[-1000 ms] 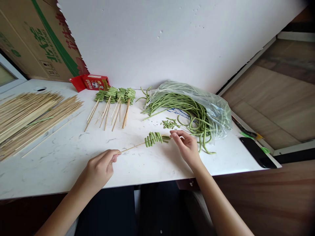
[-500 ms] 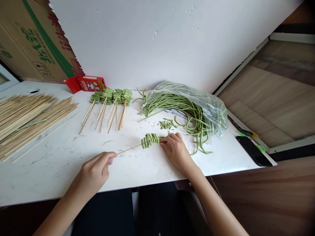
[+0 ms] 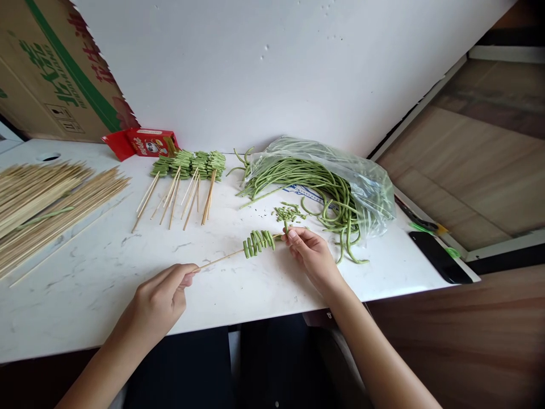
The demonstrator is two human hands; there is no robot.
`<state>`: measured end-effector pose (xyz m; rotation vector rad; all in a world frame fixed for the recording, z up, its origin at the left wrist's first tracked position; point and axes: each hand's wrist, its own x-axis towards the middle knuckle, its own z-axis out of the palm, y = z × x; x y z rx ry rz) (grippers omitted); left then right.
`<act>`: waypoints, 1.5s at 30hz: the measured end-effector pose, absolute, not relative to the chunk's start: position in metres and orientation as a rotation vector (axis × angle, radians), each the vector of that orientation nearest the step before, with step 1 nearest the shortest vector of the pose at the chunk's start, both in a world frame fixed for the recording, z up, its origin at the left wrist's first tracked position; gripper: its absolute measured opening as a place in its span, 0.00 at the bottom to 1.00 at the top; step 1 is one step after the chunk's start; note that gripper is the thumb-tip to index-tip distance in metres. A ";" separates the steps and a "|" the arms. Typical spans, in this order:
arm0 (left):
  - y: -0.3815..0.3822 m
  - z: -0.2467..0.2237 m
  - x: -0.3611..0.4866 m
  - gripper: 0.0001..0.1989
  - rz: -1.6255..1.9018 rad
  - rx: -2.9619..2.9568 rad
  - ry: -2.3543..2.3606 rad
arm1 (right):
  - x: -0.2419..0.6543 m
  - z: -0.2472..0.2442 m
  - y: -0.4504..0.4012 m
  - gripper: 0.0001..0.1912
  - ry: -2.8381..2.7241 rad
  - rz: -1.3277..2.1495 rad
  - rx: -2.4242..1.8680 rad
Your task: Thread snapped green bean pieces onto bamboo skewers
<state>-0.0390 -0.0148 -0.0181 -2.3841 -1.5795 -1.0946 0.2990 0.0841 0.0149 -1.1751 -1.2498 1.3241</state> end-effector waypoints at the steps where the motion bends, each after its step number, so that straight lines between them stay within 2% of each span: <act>1: -0.015 -0.018 -0.039 0.23 -1.090 -2.385 -1.578 | 0.298 0.015 0.084 0.20 -1.231 1.357 -1.155; 13: -0.015 -0.016 -0.039 0.23 -1.070 -2.386 -1.559 | 0.292 0.017 0.080 0.16 -1.158 1.442 -1.069; 45: -0.016 -0.011 -0.039 0.25 -1.096 -2.482 -1.551 | 0.291 0.017 0.078 0.13 -1.079 1.395 -1.100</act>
